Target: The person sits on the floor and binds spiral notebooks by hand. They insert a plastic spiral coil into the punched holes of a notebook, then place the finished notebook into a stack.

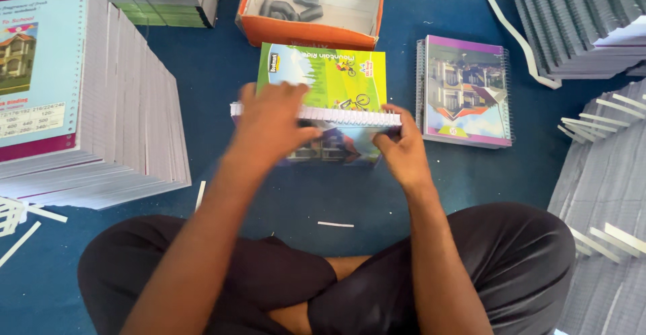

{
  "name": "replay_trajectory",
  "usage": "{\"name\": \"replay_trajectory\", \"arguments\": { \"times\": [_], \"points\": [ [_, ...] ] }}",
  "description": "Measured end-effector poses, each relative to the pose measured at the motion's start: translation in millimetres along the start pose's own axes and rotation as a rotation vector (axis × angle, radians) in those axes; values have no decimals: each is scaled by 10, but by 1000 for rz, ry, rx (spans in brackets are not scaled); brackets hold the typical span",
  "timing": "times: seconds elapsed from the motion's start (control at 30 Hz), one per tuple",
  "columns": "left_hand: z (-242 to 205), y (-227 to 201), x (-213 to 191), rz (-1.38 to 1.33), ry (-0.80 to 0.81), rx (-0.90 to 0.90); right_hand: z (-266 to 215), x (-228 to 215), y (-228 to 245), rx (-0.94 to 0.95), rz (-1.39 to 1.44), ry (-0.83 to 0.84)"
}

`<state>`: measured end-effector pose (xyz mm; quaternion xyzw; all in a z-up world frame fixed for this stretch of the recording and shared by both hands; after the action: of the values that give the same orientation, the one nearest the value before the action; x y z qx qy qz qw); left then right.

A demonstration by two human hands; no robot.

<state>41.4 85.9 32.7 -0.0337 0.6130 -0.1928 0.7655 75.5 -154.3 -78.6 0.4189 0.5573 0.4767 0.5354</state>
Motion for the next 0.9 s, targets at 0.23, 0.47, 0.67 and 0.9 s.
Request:
{"name": "replay_trajectory", "arguments": {
  "times": [0.23,0.47,0.67,0.9],
  "points": [
    [-502,1056,93,-692,-195,-303,-6,59,60,-77,85,45],
    [-546,1176,732,-1210,-243,-420,-44,167,84,2,362,44],
    [-644,950,590,-1235,-352,-305,-98,93,207,-235,315,-59],
    [-599,840,683,-1033,-300,-382,-24,123,177,-30,387,25]
  ]
}}
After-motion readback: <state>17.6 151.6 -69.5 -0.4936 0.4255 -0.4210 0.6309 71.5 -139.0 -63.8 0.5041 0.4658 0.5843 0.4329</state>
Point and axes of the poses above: each hand's wrist, its own z-axis towards the middle knuckle, its own x-axis out of the palm, y = z × x, the point moved 7 cm from there along z, towards the middle knuckle, and after that the axes turned 1 degree about -x, right-handed, at the moved point
